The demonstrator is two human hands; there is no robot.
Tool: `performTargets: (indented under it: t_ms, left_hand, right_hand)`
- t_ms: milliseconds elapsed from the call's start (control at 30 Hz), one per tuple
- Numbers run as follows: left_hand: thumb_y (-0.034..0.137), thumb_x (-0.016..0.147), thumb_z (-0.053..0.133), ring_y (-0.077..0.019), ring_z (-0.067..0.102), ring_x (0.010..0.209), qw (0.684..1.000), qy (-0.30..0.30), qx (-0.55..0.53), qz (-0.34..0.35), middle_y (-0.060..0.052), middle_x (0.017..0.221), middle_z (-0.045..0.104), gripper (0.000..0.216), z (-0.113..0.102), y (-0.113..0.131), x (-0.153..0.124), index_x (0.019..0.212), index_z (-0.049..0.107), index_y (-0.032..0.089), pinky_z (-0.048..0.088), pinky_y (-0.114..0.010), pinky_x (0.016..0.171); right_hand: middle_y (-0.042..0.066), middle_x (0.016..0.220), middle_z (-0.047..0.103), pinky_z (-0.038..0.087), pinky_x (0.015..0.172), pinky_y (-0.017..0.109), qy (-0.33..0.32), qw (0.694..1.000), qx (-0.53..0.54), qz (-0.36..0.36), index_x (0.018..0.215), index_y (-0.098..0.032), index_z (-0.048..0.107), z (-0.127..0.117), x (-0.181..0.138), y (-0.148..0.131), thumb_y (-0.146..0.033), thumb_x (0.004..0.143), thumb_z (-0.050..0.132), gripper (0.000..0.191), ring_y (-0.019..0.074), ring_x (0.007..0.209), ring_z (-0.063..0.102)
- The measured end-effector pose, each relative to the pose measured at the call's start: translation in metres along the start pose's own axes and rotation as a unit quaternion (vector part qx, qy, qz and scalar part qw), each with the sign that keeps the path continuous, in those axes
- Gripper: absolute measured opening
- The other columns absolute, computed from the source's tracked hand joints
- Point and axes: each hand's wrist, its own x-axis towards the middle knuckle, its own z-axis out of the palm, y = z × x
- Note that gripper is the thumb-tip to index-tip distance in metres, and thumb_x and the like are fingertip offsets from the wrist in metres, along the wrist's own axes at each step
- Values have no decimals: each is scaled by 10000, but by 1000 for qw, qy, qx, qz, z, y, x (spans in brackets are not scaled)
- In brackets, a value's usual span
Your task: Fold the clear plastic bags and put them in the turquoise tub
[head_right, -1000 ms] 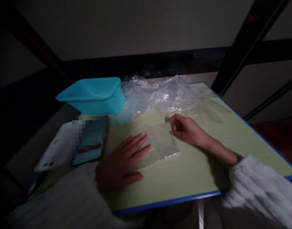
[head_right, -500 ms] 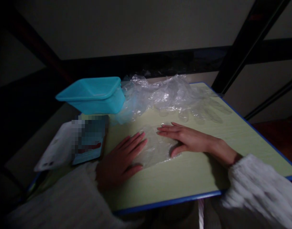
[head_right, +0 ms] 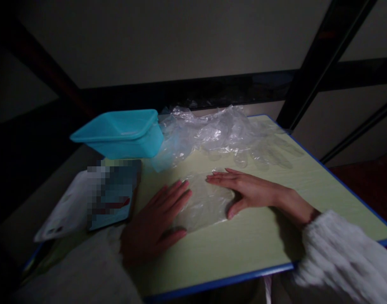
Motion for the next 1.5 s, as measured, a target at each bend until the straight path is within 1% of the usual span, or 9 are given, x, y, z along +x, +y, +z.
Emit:
performTargets:
  t_ms: [133, 300, 533, 600, 767, 933, 1100, 1233, 1500]
  left_hand:
    - [376, 917, 398, -247, 264, 1401, 998, 65, 18, -15, -114, 1488, 359, 534, 3, -1, -2, 1394, 356, 141, 163, -476, 1157]
    - [239, 895, 418, -270, 424, 1309, 997, 49, 28, -51, -133, 1387, 496, 437, -6, 1, 3, 1312, 449, 111, 262, -538, 1114]
    - [258, 886, 407, -265, 524, 1208, 993, 55, 12, -101, -123, 1263, 599, 405, -6, 2, 4, 1259, 484, 122, 291, -549, 1106]
    - [262, 882, 411, -265, 531, 1197, 992, 58, 15, -114, -126, 1254, 601, 400, -5, 1, 4, 1249, 489, 125, 298, -544, 1104]
    - [258, 891, 392, -284, 538, 1179, 991, 60, 32, -120, -138, 1231, 611, 379, -8, 1, 6, 1221, 512, 115, 322, -571, 1077]
    - [265, 893, 395, -311, 579, 1112, 986, 68, 64, -140, -157, 1151, 648, 358, -13, -1, 6, 1166, 551, 94, 326, -610, 1051]
    - [256, 915, 402, -285, 457, 1279, 994, 95, 18, -42, -160, 1335, 533, 400, -10, 4, 3, 1273, 486, 101, 348, -494, 1092]
    - [334, 934, 422, -242, 253, 1407, 994, -3, -78, 78, -149, 1494, 333, 537, -9, 9, 5, 1414, 314, 118, 322, -408, 1123]
    - [416, 967, 350, -244, 202, 1422, 991, -49, -102, 74, -165, 1509, 292, 550, -6, 7, 8, 1408, 322, 89, 279, -423, 1145]
  right_hand:
    - [149, 1476, 363, 186, 1129, 517, 32, 999, -22, 21, 1445, -188, 323, 1, 0, 0, -524, 767, 664, 830, 283, 1365, 321]
    - [154, 1443, 417, 202, 1096, 585, 92, 992, -68, 61, 1455, -203, 298, 9, 2, -1, -529, 801, 626, 801, 319, 1324, 382]
    - [182, 1391, 469, 228, 1080, 592, 134, 977, -163, 40, 1450, -168, 287, 19, 5, -14, -615, 807, 559, 829, 335, 1263, 446]
    - [164, 1361, 505, 246, 1075, 587, 139, 975, -169, 35, 1431, -181, 327, 17, 6, -16, -584, 846, 527, 739, 320, 1235, 477]
    - [122, 1171, 647, 476, 907, 442, 166, 977, -128, 39, 1275, -186, 528, 7, 6, -11, -379, 951, 431, 389, 252, 1045, 615]
    - [103, 1120, 671, 502, 836, 390, 160, 979, -120, 30, 1209, -174, 572, 1, 4, -10, -333, 962, 419, 331, 226, 970, 643]
    - [107, 1020, 680, 482, 830, 383, 125, 972, -153, -125, 1056, -158, 624, 4, 1, -16, -251, 937, 462, 222, 214, 962, 610]
    - [132, 973, 667, 503, 787, 379, 81, 961, -171, -202, 996, -130, 623, 12, 1, -24, -176, 910, 439, 208, 219, 931, 599]
    - [120, 959, 675, 532, 761, 335, 86, 947, -207, -230, 908, -126, 637, 14, 1, -34, -126, 951, 329, 311, 190, 857, 609]
